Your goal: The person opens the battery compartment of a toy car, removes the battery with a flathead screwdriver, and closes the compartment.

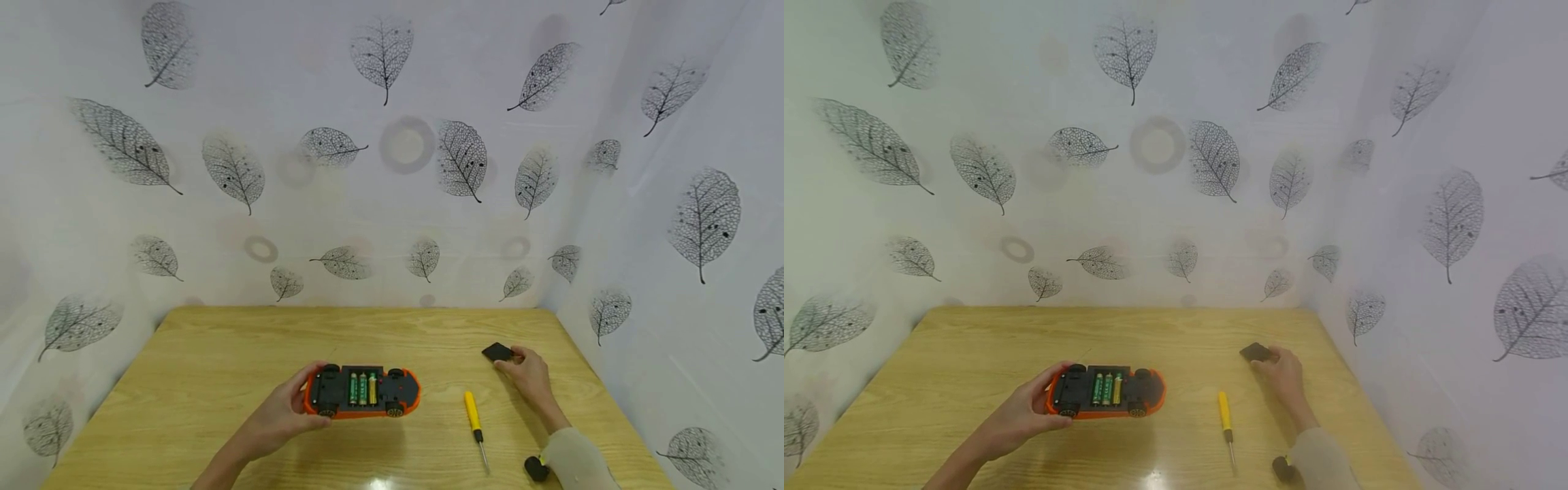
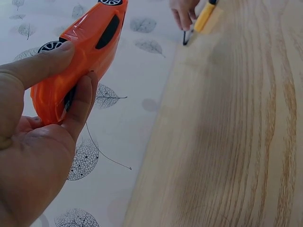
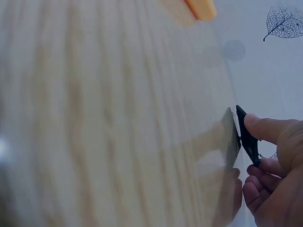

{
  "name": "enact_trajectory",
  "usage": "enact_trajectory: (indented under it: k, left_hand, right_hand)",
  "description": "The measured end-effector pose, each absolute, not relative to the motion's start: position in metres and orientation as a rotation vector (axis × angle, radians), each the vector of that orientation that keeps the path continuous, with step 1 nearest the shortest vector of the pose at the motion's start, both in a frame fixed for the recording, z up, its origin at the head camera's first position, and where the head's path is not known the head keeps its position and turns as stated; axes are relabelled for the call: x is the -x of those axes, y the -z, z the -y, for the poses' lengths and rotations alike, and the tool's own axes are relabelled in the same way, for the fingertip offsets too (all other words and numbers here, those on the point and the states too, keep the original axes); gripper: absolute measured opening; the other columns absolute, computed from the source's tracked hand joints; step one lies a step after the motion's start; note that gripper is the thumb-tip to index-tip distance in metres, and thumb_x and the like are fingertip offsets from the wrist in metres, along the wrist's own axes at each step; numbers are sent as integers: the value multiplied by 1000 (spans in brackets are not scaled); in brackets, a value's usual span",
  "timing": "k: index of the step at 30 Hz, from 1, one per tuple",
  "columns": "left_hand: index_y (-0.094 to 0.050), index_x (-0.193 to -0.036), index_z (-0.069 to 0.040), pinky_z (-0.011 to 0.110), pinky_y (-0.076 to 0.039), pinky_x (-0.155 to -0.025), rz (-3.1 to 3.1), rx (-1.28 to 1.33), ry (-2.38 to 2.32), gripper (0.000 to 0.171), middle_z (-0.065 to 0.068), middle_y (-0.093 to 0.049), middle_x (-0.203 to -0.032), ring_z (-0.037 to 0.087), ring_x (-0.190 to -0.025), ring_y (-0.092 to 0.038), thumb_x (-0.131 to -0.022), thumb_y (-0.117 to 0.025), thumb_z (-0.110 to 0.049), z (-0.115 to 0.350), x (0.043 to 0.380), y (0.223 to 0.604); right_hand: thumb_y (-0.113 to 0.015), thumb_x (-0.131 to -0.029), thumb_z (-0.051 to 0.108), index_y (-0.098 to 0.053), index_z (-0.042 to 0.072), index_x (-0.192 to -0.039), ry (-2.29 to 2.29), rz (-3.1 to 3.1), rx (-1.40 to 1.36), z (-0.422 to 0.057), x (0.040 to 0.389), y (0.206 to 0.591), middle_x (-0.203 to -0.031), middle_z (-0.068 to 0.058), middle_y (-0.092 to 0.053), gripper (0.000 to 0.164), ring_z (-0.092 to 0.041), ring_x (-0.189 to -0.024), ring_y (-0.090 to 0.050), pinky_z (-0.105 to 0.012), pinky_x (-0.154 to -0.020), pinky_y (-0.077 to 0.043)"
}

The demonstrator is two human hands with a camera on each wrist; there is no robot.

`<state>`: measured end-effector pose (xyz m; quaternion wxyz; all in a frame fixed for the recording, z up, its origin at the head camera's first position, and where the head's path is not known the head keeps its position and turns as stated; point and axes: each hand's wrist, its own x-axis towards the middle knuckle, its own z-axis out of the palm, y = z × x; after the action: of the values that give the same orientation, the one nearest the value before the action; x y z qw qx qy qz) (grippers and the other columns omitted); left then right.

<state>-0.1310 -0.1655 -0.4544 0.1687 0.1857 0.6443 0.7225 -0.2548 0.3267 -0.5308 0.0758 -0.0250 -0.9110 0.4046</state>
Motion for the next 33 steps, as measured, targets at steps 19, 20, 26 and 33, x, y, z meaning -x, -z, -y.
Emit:
enact_trajectory:
  k: [19, 20, 26, 33]
  left_hand:
    - [-15, -159, 9, 38, -59, -95, -1871, -516, -2031, 95, 40, -23, -157, 33, -127, -59, -88, -78, 4, 165, 132, 454]
    - [-15, -159, 9, 38, -59, -95, -1870, -516, -2031, 95, 40, -23, -157, 34, -127, -59, -88, -78, 5, 165, 132, 454]
    - [-15, -159, 9, 39, -59, -95, -1862, -509, -2034, 94, 40, -22, -157, 34, -127, -59, -89, -77, 5, 165, 132, 454]
    - [-15, -159, 9, 39, -59, -94, -1868, -510, -2033, 95, 40, -22, -157, 36, -127, -59, -89, -78, 4, 165, 131, 454]
  right_hand:
    - [-81, -89, 11, -58, -24, -127, -1003, 2760, -37, -329, 262, 537, -127, -42, -59, 56, -55, -120, -57, -63, -100, -50]
    - [-81, -89, 11, -58, -24, -126, -992, 2758, -46, -329, 262, 537, -126, -42, -59, 56, -55, -120, -57, -63, -99, -50]
    - [-82, -87, 12, -59, -24, -124, -978, 2737, -67, -327, 261, 536, -123, -44, -59, 56, -57, -118, -55, -66, -101, -47]
    - [-82, -88, 13, -59, -23, -126, -978, 2739, -66, -327, 258, 533, -123, -43, -59, 57, -57, -118, -54, -66, -101, -46]
